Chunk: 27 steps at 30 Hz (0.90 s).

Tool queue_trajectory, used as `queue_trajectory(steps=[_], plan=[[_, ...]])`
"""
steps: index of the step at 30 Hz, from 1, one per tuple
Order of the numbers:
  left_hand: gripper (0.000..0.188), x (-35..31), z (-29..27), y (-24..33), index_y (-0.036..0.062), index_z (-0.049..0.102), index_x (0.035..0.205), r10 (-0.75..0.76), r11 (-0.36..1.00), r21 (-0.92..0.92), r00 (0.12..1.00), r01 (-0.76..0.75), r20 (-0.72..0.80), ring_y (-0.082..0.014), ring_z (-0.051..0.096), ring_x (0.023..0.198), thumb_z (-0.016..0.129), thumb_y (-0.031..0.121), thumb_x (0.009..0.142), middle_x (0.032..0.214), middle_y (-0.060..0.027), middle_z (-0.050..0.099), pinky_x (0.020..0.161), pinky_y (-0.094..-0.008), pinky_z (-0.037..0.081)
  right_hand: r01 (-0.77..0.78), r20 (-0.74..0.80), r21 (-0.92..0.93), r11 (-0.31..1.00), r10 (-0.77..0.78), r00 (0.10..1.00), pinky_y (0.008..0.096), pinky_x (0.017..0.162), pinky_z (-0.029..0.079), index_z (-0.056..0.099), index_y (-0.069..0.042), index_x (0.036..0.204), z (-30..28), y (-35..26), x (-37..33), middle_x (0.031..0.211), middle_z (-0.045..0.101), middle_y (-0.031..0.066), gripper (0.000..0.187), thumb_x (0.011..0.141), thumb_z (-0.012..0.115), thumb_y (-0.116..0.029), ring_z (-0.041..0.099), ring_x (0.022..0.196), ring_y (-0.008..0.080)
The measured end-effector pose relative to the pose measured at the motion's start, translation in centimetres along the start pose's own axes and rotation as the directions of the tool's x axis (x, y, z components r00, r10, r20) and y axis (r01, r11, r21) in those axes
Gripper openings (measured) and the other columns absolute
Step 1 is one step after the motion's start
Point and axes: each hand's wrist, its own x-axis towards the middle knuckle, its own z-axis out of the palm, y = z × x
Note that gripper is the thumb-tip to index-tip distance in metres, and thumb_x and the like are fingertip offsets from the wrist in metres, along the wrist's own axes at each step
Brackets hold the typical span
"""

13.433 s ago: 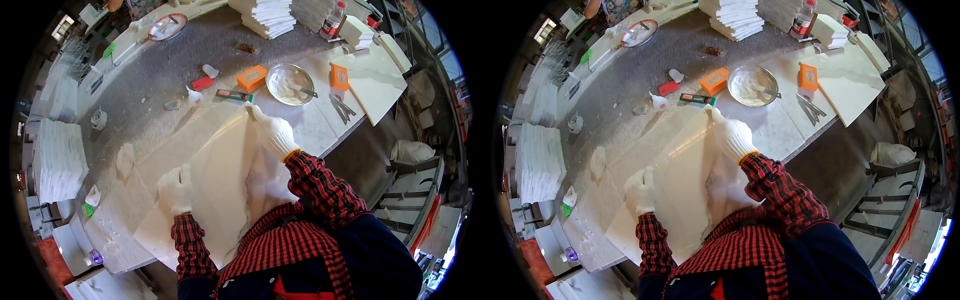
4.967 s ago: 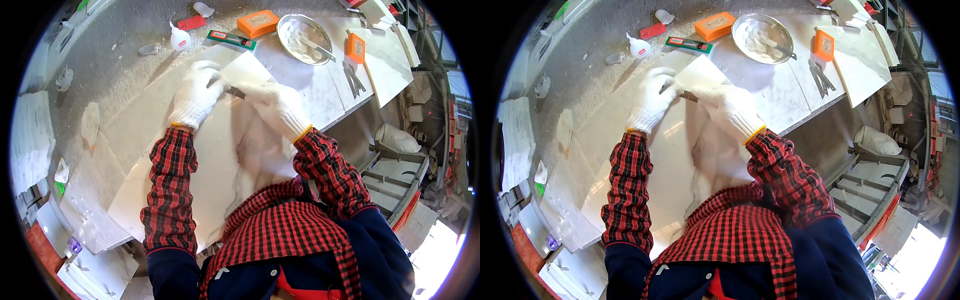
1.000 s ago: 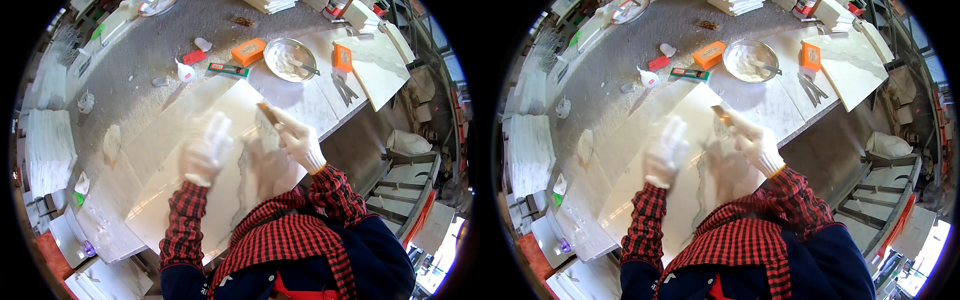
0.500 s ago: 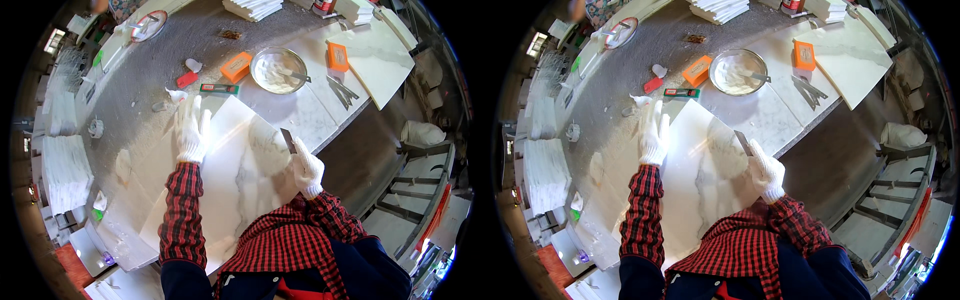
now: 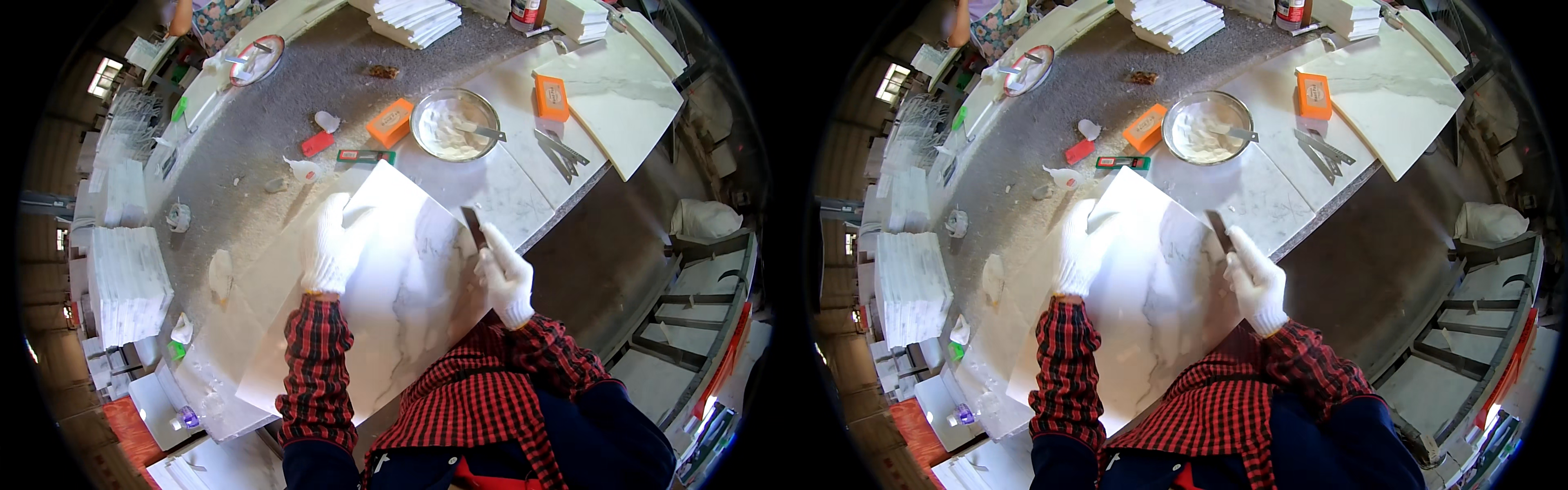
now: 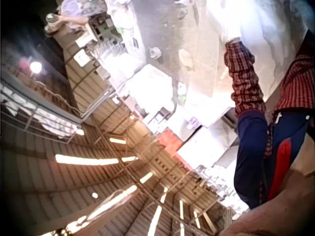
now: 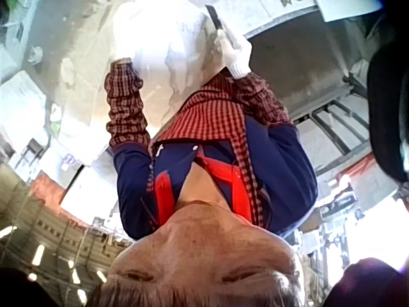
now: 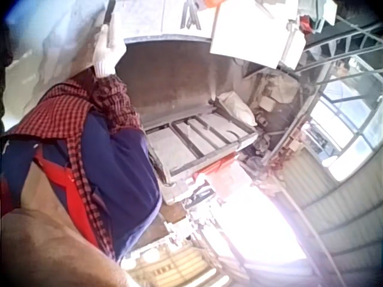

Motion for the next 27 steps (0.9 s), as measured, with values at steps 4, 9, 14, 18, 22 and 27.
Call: queue_trajectory(steps=[4,9,14,18,22,27], plan=[[0.035,-2.8,-0.9,3.9,-0.0016,0.070,0.106,0.078,0.990,0.126,0.991,-0.064,-0.108,-0.0241,0.069,0.085,0.082,0.023,0.085,0.094,-0.0156,0.073,0.079,-0.0369,0.054,-0.461,0.253,0.369,0.807,0.390,0.885,0.0179,0.051,0.040,0.052,-0.003,0.151,-1.6,-5.9,1.8,0.078,0.060,-0.0043,0.046,0.109,0.053,-0.023,0.047,0.057,0.0013],[0.043,-4.9,-1.1,6.2,0.0040,0.071,0.109,0.023,0.991,0.131,0.993,-0.007,-0.119,-0.0345,0.071,0.088,0.085,0.034,0.081,0.098,-0.0154,0.073,0.077,-0.0421,0.055,-0.649,0.501,0.373,0.663,0.444,0.743,0.0175,0.050,0.038,0.058,-0.002,0.143,-1.8,-8.0,3.6,0.079,0.060,-0.0027,0.039,0.109,0.054,-0.020,0.049,0.058,0.0029],[0.040,-5.6,-1.2,7.3,0.0033,0.071,0.106,0.050,0.991,0.133,0.984,-0.028,-0.168,-0.0331,0.070,0.085,0.086,0.030,0.081,0.096,-0.0142,0.071,0.074,-0.0403,0.055,0.027,0.596,-0.020,0.999,-0.010,0.803,0.0340,0.058,0.044,0.064,-0.001,0.118,-1.2,-8.2,6.1,0.079,0.054,0.0128,0.020,0.102,0.057,-0.010,0.055,0.066,0.0262],[0.041,-5.3,-1.2,7.3,0.0021,0.071,0.107,0.041,0.991,0.129,0.986,-0.020,-0.163,-0.0321,0.069,0.083,0.087,0.029,0.080,0.095,-0.0143,0.071,0.073,-0.0401,0.054,0.403,0.648,-0.122,0.907,-0.235,0.725,0.0417,0.065,0.045,0.058,0.000,0.102,0.3,-8.9,7.8,0.082,0.049,0.0191,0.009,0.096,0.058,-0.007,0.050,0.073,0.0396],[0.041,-5.1,-0.8,7.2,0.0021,0.071,0.107,0.007,0.994,0.106,0.990,0.008,-0.141,-0.0317,0.068,0.082,0.088,0.028,0.079,0.094,-0.0143,0.071,0.073,-0.0398,0.054,0.505,0.634,-0.087,0.858,-0.343,0.693,0.0413,0.064,0.045,0.055,-0.001,0.095,1.2,-8.7,9.1,0.080,0.047,0.0187,0.007,0.096,0.058,-0.007,0.047,0.070,0.0379],[0.040,-5.1,-0.8,6.9,0.0025,0.071,0.106,-0.014,0.997,0.078,0.990,0.025,-0.140,-0.0319,0.068,0.081,0.089,0.026,0.079,0.094,-0.0140,0.070,0.073,-0.0398,0.054,0.394,0.653,-0.066,0.917,-0.259,0.712,0.0371,0.058,0.042,0.052,-0.001,0.090,1.9,-9.4,9.3,0.074,0.046,0.0142,0.011,0.095,0.059,-0.008,0.046,0.061,0.0273]])
